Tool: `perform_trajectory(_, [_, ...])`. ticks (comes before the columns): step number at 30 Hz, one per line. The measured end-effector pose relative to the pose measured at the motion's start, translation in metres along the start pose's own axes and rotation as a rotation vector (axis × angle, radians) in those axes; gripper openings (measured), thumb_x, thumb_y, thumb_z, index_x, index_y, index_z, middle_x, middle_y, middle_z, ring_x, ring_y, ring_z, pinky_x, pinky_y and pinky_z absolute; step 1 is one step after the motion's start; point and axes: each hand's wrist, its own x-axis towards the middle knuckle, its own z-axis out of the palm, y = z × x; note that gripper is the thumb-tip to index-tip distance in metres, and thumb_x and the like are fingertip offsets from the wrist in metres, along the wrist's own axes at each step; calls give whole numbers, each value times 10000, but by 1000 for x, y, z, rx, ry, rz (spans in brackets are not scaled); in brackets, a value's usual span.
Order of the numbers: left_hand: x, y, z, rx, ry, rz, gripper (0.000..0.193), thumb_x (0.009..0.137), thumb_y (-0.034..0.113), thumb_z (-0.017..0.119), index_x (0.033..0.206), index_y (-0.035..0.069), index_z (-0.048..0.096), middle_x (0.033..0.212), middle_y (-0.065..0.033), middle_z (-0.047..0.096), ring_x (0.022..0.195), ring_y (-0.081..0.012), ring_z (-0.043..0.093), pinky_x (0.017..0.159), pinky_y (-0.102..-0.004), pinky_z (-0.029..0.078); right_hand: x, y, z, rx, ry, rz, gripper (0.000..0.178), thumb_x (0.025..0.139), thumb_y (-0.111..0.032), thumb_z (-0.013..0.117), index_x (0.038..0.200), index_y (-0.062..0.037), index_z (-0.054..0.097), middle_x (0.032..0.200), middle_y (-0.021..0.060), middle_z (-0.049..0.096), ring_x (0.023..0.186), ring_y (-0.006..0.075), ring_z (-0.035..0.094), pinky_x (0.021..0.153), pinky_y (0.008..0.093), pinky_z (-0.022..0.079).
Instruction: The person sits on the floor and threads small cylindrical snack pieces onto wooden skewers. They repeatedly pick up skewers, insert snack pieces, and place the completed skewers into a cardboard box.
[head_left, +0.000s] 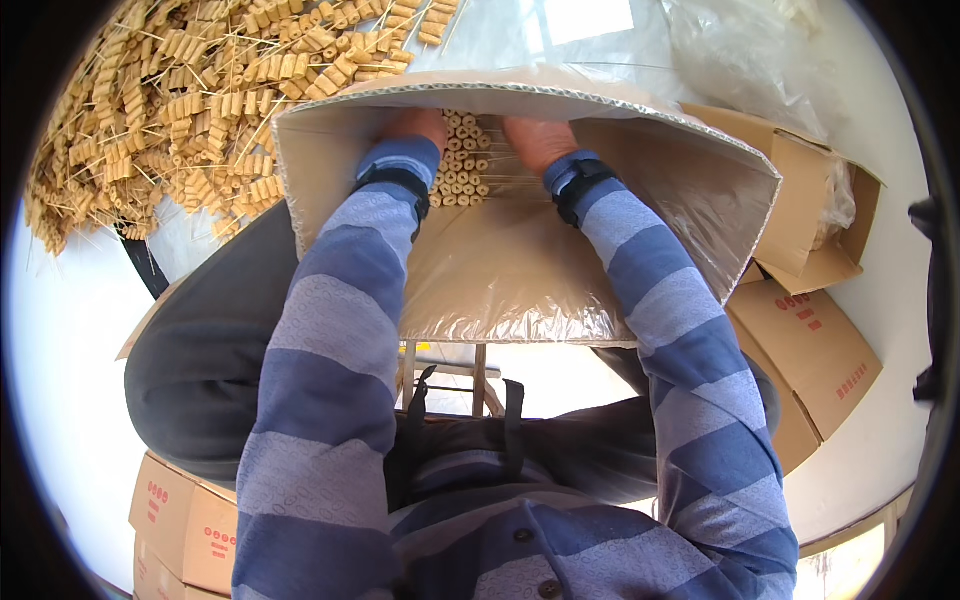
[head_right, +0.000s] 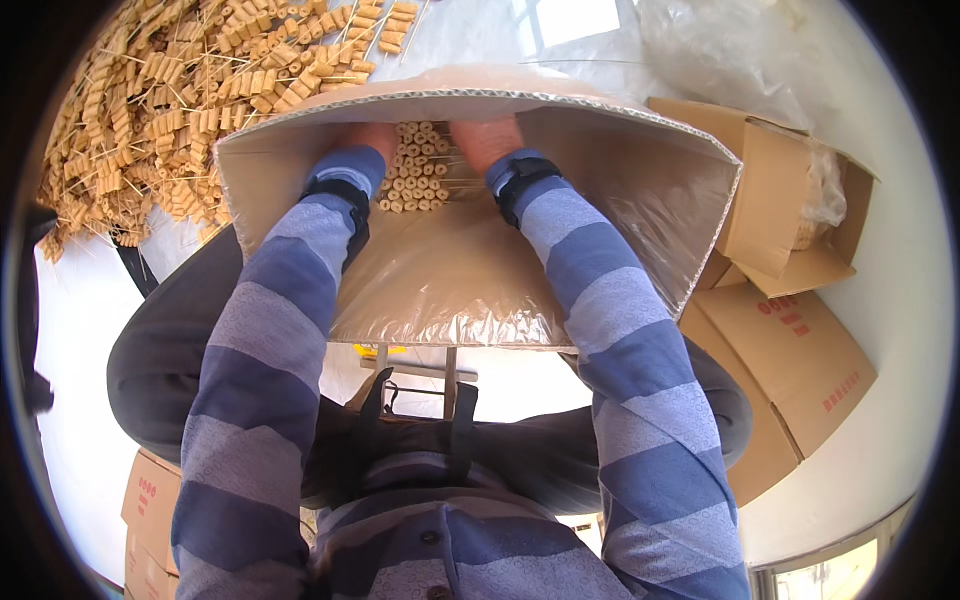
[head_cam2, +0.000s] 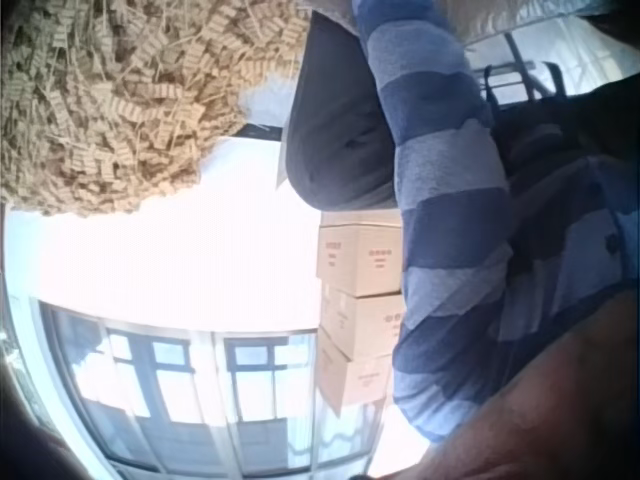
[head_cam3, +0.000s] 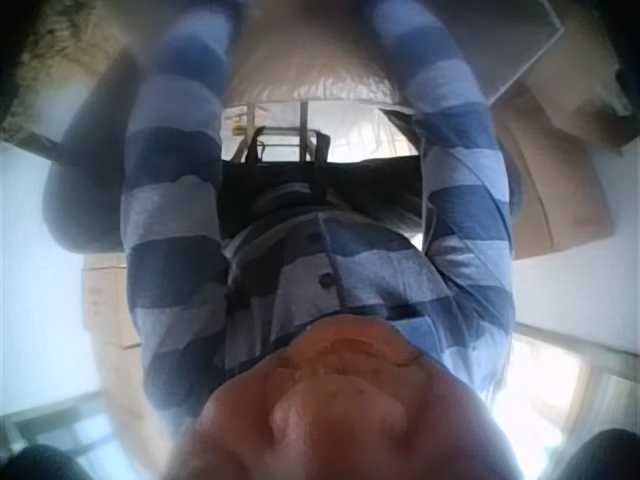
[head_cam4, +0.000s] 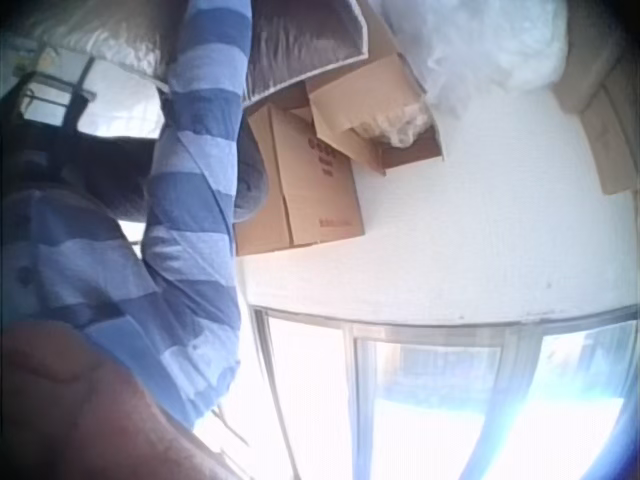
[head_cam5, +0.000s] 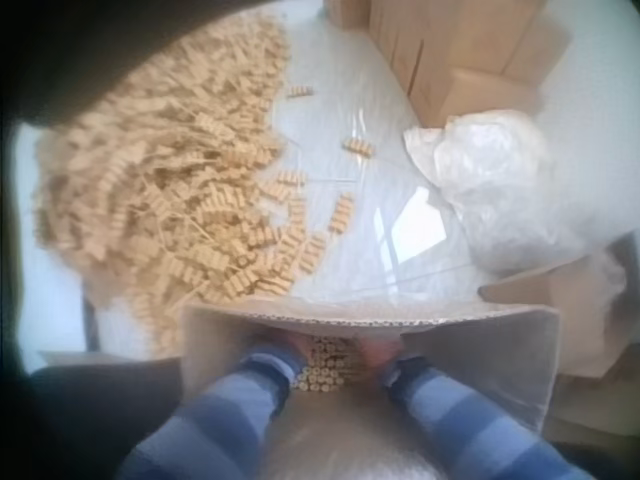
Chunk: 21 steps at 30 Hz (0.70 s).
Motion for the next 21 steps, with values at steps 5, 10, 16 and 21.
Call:
perform_trajectory(5, [-3, 15, -20, 66, -61, -1, 387, 986, 198, 412, 1287, 69, 617, 1361, -210, 571, 1241, -402, 557, 1031, -476, 474, 3, 16, 12, -143, -64, -61, 293, 943, -160, 487, 1138, -47, 674, 1151, 214, 677, 1058, 377, 658, 902, 469, 527])
perform_trajectory(10, [-6, 15, -17, 134, 95, 115, 367, 987, 202, 434, 1269, 59, 620, 1346, -201, 584, 1231, -390, 569, 1015, -466, 488, 14, 9, 44, 75, -39, -74, 276, 919, -112, 492, 1108, -38, 678, 1178, 213, 671, 1079, 373, 654, 952, 468, 501])
perform_trajectory(16, [-77, 74, -77, 104, -266, 82, 313, 983, 227, 508, 1149, -6, 636, 1209, -270, 631, 1088, -391, 645, 912, -485, 533, 9, 9, 17, -7, -213, -88, 278, 889, -113, 545, 1113, -23, 680, 1155, 210, 683, 1086, 372, 655, 960, 466, 504])
perform_trajectory(21, [-209, 49, -169, -166, 378, 467, 277, 993, 267, 570, 945, -1, 620, 996, -180, 691, 872, -389, 656, 761, -500, 505, 12, -3, -21, 0, -484, 28, 308, 887, -146, 548, 1113, 0, 699, 1175, 213, 679, 1103, 380, 649, 958, 460, 513])
